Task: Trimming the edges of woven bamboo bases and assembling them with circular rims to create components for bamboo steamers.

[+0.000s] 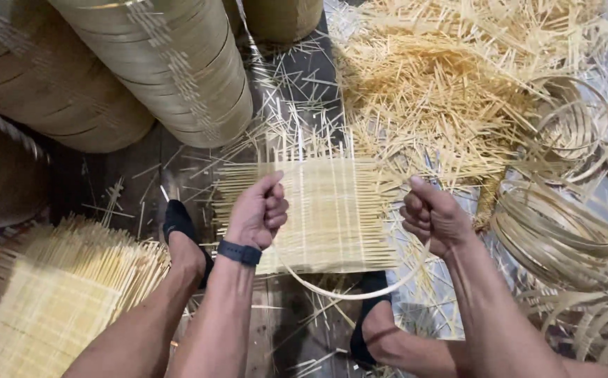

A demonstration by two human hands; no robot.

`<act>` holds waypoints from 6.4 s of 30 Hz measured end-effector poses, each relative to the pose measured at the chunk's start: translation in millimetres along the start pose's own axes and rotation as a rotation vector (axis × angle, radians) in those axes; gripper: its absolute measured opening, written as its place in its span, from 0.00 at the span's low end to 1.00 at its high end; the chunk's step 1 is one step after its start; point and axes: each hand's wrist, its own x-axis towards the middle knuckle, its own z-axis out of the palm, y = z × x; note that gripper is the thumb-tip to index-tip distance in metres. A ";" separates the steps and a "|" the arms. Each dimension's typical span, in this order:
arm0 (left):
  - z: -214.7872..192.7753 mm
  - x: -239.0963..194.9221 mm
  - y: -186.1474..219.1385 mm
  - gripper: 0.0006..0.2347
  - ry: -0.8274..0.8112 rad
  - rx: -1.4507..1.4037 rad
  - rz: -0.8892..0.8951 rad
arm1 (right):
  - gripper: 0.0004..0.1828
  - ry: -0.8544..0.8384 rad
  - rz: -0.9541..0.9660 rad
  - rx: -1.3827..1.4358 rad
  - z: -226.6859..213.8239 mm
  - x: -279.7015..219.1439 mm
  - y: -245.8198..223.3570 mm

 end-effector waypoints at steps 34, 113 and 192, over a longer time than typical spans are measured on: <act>-145.7 62.0 -64.3 0.09 0.805 1.309 0.227 | 0.15 0.614 -0.221 -1.296 -32.6 90.4 137.5; -140.9 193.7 -68.7 0.20 0.445 1.365 0.607 | 0.19 0.164 -0.122 -1.196 18.1 228.0 123.3; 32.8 95.4 -161.6 0.53 0.785 1.571 0.181 | 0.26 0.524 0.495 -1.627 -309.4 149.2 21.5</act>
